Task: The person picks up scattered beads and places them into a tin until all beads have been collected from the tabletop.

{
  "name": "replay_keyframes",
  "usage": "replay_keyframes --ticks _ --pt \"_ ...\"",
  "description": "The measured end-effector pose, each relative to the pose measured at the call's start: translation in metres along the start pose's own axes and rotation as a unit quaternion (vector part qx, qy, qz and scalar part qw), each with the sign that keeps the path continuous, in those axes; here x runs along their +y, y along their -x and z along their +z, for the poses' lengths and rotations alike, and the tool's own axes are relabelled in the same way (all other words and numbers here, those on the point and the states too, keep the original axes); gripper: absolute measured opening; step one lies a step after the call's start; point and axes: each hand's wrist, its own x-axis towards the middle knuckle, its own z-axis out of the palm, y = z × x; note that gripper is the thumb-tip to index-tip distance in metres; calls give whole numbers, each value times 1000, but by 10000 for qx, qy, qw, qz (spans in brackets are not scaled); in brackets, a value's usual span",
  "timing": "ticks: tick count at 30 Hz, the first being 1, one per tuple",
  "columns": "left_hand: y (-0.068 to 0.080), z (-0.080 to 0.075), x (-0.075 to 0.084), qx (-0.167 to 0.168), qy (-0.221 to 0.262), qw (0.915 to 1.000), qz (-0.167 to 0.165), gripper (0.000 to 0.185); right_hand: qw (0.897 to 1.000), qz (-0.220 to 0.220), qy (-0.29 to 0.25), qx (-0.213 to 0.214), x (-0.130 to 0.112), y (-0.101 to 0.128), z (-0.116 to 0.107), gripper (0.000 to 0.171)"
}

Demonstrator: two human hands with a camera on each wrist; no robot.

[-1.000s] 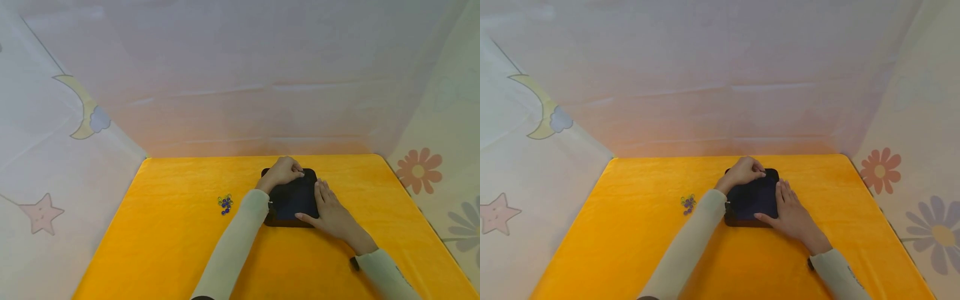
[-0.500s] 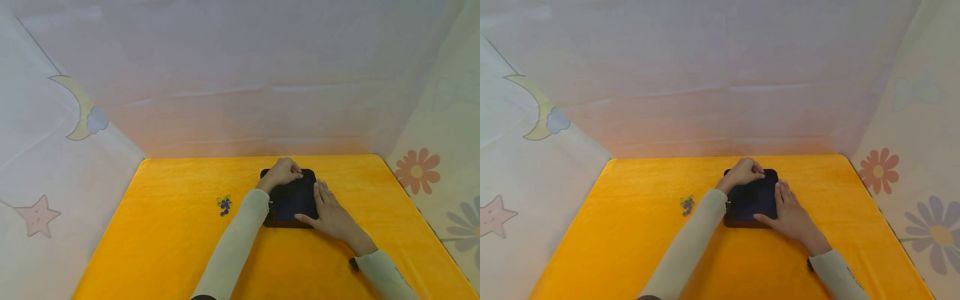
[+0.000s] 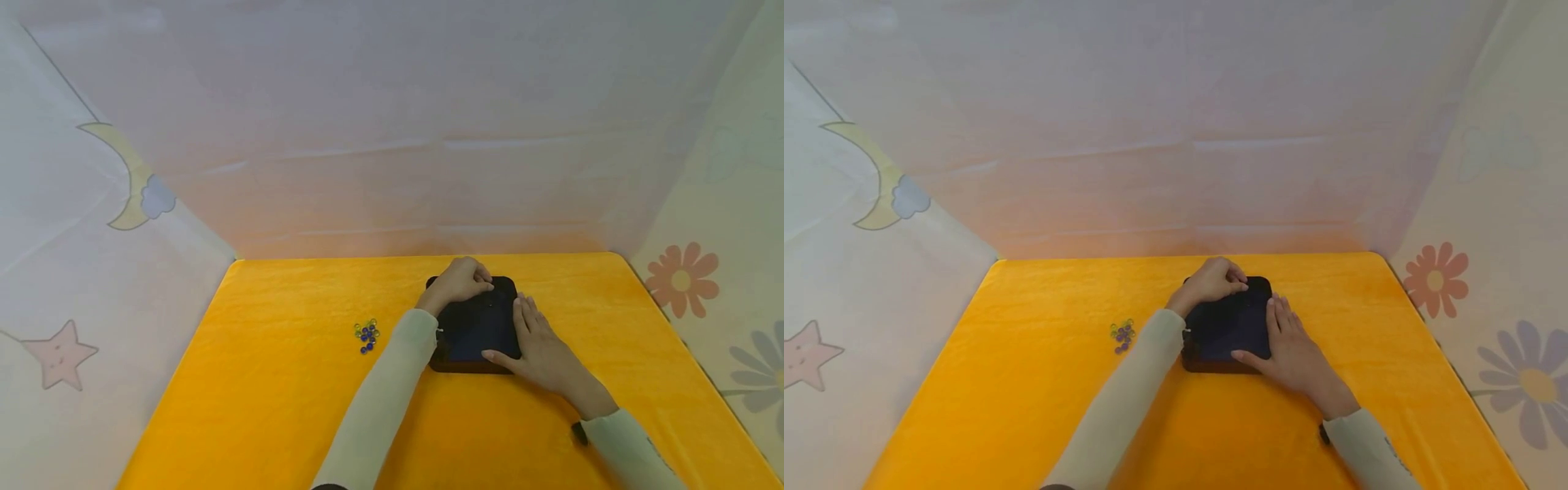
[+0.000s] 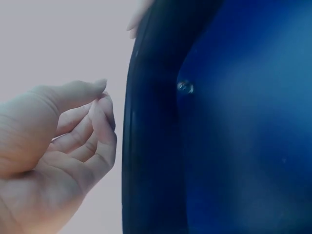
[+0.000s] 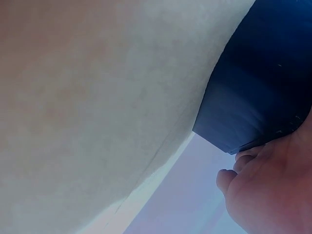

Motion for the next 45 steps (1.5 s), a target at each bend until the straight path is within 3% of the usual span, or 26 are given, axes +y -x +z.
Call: replay_keyframes --ticks 5,20,26,36,45 --pt "9 -7 -3 54 -31 9999 90 23 10000 -12 0 4 -1 0 -1 125" --pt "41 -30 -22 247 116 9991 -323 19 10000 32 -4 -41 4 -1 -7 125" --pt "54 -37 -31 379 46 9987 -335 22 10000 28 16 -14 7 -1 -6 125" --pt "91 -40 -47 581 141 9970 -501 21 9999 34 104 -16 12 -1 -1 126" --pt "129 -47 -64 759 574 9930 -699 18 10000 -2 58 -57 10 0 -2 125"
